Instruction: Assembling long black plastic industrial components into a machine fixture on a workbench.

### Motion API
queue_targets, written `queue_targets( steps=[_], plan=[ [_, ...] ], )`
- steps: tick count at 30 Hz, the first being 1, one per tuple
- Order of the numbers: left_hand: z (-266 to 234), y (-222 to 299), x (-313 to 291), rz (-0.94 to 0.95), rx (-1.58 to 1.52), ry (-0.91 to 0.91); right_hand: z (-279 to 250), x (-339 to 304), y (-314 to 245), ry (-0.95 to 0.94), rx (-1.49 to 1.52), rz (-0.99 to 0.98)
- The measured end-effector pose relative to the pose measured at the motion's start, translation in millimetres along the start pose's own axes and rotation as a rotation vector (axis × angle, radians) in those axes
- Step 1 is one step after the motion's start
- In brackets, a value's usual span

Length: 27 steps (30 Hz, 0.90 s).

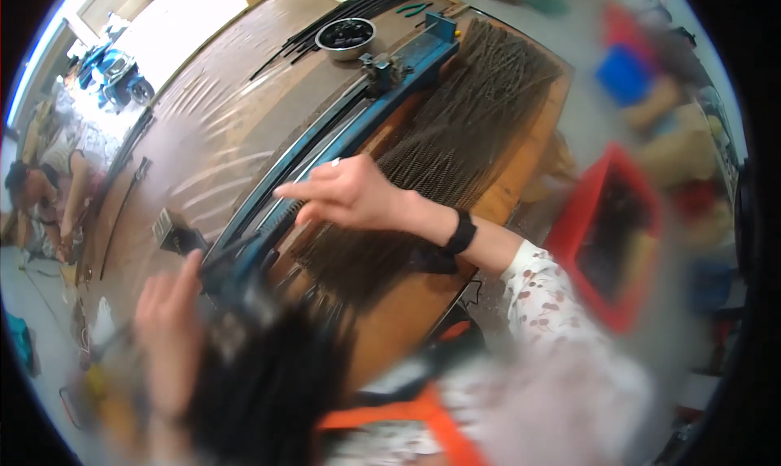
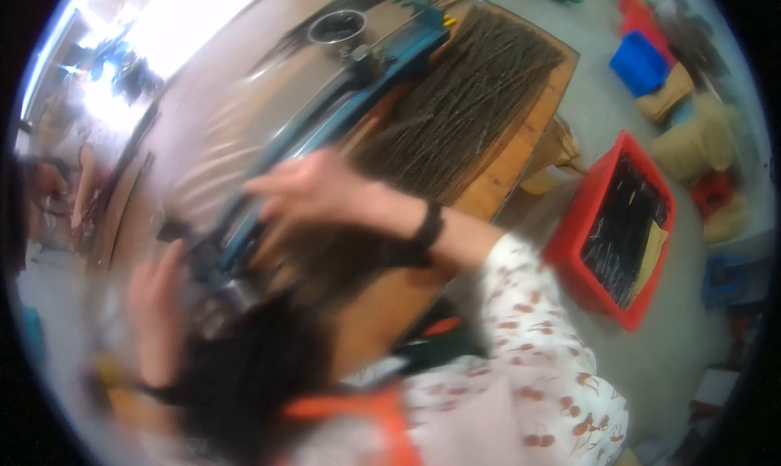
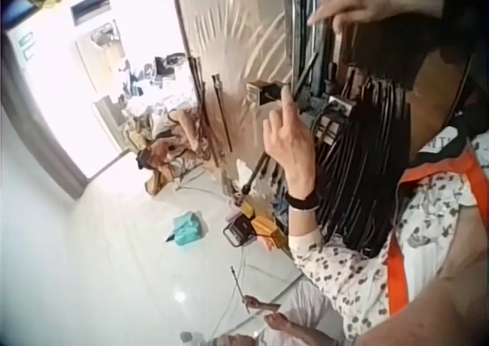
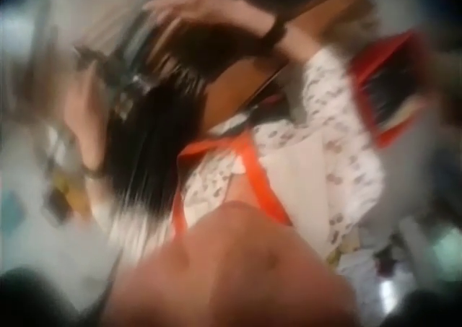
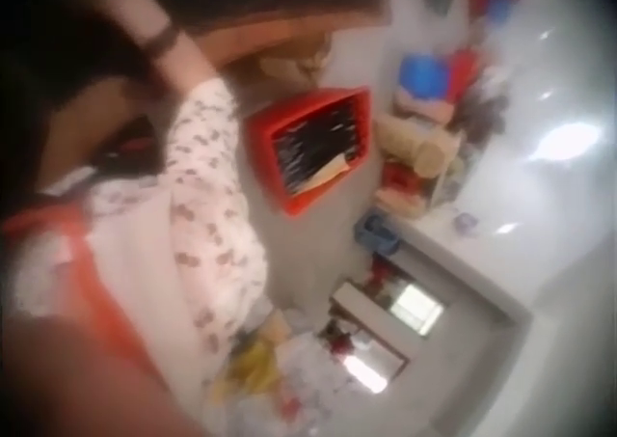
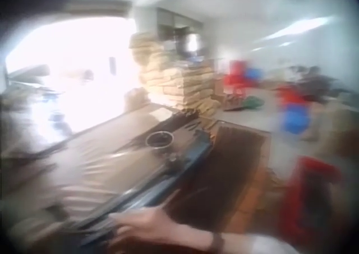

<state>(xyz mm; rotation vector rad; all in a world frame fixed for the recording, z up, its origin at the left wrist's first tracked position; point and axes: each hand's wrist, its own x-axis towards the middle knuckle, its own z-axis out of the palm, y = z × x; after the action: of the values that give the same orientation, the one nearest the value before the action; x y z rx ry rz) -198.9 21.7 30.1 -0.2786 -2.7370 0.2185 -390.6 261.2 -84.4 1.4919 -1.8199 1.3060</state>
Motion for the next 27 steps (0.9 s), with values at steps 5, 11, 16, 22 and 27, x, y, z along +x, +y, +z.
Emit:
queue_targets(
  steps=[5, 11, 16, 22, 27],
  plan=[
    [4, 4, -8, -0.017, -0.126, -0.064, 45, 18, -34, 0.072, 0.033, -0.079],
    [-26, -93, -86, -0.258, 0.128, 0.218, 24, -12, 33, -0.09, -0.191, 0.083],
    [-67, -87, -86, -0.387, 0.04, 0.272, 70, 42, 0, -0.408, 0.252, 0.49],
    [-77, -86, -129, -0.394, 0.053, 0.308, 175, 114, -50, -0.434, 0.628, 0.129],
    [-81, -88, -197, -0.652, 0.021, 0.201, 189, 117, -55, -0.422, 0.628, 0.072]
  ],
)
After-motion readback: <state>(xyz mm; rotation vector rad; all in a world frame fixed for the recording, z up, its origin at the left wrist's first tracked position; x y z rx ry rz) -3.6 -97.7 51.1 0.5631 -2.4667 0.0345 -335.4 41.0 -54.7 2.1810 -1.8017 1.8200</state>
